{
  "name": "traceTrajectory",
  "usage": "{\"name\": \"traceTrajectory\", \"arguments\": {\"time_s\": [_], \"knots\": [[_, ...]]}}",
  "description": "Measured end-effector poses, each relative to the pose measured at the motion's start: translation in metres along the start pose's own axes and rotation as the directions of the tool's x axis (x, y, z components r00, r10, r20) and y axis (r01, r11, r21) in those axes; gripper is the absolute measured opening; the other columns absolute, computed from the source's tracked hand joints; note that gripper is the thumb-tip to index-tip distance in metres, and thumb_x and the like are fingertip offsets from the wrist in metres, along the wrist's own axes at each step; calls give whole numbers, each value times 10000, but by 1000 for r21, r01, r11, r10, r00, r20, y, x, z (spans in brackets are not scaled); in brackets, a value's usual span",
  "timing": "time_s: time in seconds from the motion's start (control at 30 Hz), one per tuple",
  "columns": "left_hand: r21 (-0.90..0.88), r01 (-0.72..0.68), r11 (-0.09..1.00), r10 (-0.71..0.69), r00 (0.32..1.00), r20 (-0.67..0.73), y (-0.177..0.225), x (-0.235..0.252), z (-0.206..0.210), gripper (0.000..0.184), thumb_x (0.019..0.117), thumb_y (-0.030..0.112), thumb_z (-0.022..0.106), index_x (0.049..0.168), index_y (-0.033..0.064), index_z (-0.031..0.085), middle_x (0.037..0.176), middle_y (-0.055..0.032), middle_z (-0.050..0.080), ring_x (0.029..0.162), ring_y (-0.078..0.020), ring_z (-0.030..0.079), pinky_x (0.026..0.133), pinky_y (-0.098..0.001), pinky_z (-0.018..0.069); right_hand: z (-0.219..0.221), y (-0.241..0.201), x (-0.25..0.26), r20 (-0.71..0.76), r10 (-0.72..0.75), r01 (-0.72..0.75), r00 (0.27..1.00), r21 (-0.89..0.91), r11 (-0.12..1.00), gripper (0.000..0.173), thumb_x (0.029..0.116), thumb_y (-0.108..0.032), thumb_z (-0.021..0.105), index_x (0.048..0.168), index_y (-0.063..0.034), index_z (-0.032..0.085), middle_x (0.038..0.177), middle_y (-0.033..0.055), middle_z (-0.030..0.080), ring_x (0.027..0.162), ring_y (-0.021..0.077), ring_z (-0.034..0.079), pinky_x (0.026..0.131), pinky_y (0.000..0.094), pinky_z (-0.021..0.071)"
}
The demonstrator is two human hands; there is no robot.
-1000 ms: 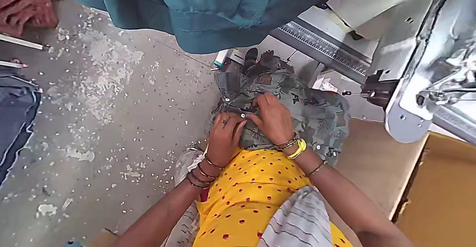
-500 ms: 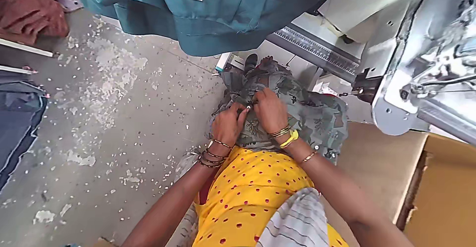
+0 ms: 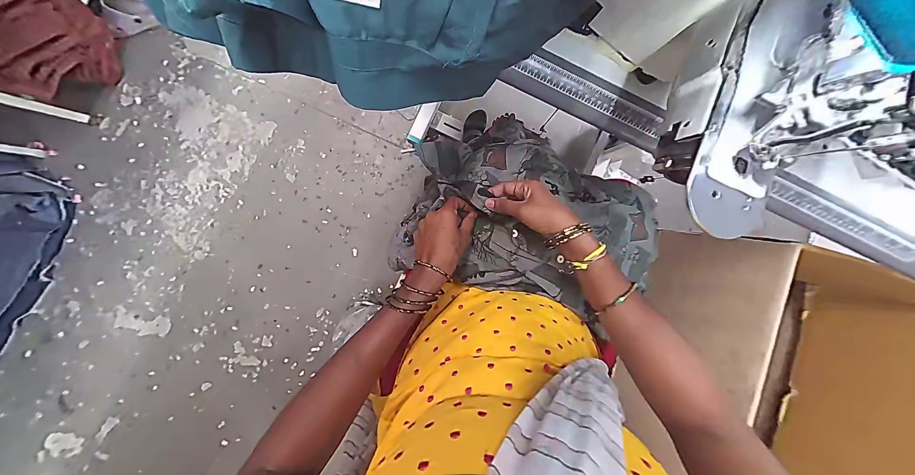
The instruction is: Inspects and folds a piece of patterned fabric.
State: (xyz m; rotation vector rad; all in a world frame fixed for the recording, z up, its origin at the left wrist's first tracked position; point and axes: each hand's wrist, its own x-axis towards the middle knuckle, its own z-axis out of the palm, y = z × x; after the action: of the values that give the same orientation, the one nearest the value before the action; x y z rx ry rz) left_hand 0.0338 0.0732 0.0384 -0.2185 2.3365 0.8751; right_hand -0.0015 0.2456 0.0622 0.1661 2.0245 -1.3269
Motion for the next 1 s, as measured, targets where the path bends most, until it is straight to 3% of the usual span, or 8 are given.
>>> {"name": "traceTrajectory", "arguments": {"time_s": [0.17,0.3,0.4,0.53,0.7,0.8,0.9,1.0], "knots": [[116,26,993,-15,995,-96,9,-2,8,389,1072,284,501,1374,47,568,957,-224,713,958,-440,693,846,-615,510,5,3,3,-40,-14,14,999,1,1000,180,989,-119,681,1103,18,712,872,65,682,727,66,572,701,256,487],[120,15,993,-11,1000,-28,11,6,3,355,1049,238,536,1340,47,606,992,-233,711,986,-439,686,860,-624,504,9,4,4,-75,-9,4,997,-68,998,214,934,-174,766,1074,-15,736,839,52,690,701,81,580,701,286,502],[-27,33,999,-32,998,47,5,12,-3,350,1027,231,589,1313,30,614,924,-168,721,876,-346,702,845,-575,527,8,1,3,-73,-16,9,997,-94,996,204,932,-174,768,1061,-20,735,805,38,662,675,81,556,674,285,490],[-193,52,980,-32,994,104,4,19,-3,271,1017,205,631,1209,13,630,772,-58,680,615,-147,610,636,-359,522,10,3,6,-68,-10,3,998,-95,995,191,934,-157,761,1052,-12,726,812,47,656,683,95,561,676,299,495],[-156,70,985,-55,994,98,8,18,3,242,995,201,620,1163,30,655,837,-111,701,695,-233,661,705,-456,543,11,7,3,-69,7,-11,998,-54,998,192,940,-168,754,1052,-17,718,803,35,642,683,85,544,680,297,481],[-423,-10,906,53,995,89,-2,-9,-10,240,1037,216,610,1164,15,643,696,-24,655,508,-86,580,505,-256,501,5,7,-6,-156,-50,50,986,-4,999,183,934,-159,756,1051,-26,710,781,20,627,651,70,531,646,274,471],[-717,50,695,53,991,121,0,-36,-27,123,1039,93,578,1097,-11,610,768,-49,737,586,-94,689,517,-211,542,15,7,-26,-324,-339,281,883,-212,936,144,892,-137,758,988,-32,735,874,51,688,698,121,628,647,327,541],[-814,78,576,10,995,103,11,-44,-34,90,1035,31,556,1069,-33,609,852,-84,755,701,-143,741,638,-258,616,37,8,-38,-345,-668,424,659,-563,709,107,897,-142,719,933,-45,749,894,88,700,765,206,692,628,392,584]]}}
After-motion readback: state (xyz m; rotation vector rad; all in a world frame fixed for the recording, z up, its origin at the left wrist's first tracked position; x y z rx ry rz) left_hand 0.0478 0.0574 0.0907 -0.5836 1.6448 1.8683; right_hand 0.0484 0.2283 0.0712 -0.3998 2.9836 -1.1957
